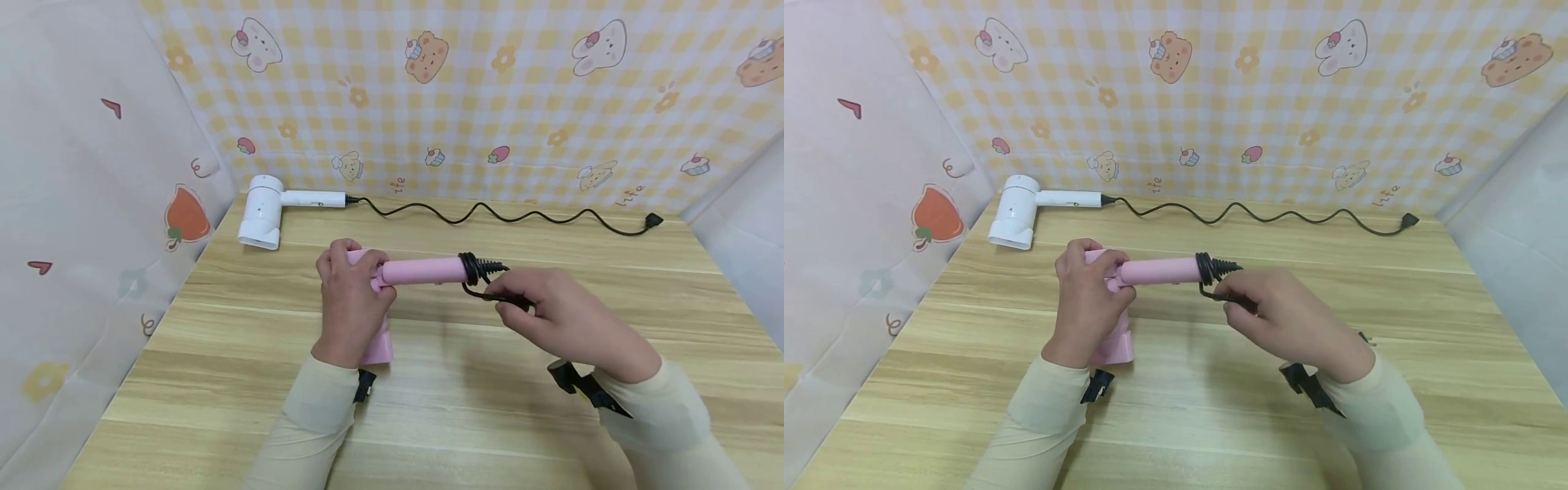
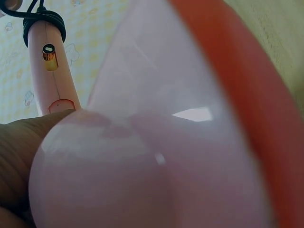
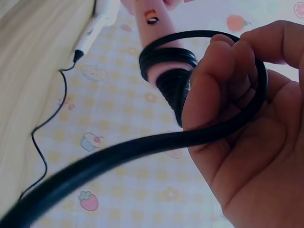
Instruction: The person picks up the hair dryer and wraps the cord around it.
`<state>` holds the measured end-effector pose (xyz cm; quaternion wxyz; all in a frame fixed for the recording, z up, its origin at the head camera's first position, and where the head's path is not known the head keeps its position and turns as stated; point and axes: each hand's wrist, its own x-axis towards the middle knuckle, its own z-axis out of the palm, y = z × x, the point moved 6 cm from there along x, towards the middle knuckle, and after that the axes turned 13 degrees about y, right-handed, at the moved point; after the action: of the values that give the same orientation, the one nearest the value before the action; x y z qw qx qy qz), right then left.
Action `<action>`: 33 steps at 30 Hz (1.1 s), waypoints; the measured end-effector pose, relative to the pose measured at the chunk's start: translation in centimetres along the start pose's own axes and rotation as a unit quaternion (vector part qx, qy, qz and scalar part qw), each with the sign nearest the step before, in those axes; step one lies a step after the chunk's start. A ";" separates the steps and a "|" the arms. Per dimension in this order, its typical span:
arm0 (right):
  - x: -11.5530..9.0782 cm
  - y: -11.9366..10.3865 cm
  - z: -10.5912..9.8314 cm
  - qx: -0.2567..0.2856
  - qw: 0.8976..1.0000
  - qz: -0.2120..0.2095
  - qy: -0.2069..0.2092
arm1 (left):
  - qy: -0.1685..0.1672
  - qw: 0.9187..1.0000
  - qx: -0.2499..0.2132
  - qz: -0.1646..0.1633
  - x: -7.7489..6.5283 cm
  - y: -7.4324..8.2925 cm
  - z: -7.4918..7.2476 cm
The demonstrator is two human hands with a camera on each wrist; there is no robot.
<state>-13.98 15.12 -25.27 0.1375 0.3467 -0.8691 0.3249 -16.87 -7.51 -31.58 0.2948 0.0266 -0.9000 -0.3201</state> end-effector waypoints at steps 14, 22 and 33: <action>2.8 1.2 -1.7 -0.005 0.995 0.070 0.068 | -0.003 0.999 -0.028 0.032 -0.3 0.5 0.3; 3.8 4.1 -0.5 0.043 0.982 0.177 0.050 | -0.003 0.998 -0.042 0.040 -0.2 0.6 0.0; 4.0 7.5 2.1 0.160 0.969 0.191 0.003 | -0.003 0.997 -0.070 0.036 0.0 0.8 -0.3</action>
<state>-22.07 15.79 -28.45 0.0183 0.1913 -0.8555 0.4809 -16.60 -7.03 -30.94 0.3048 -0.0270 -0.8764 -0.3718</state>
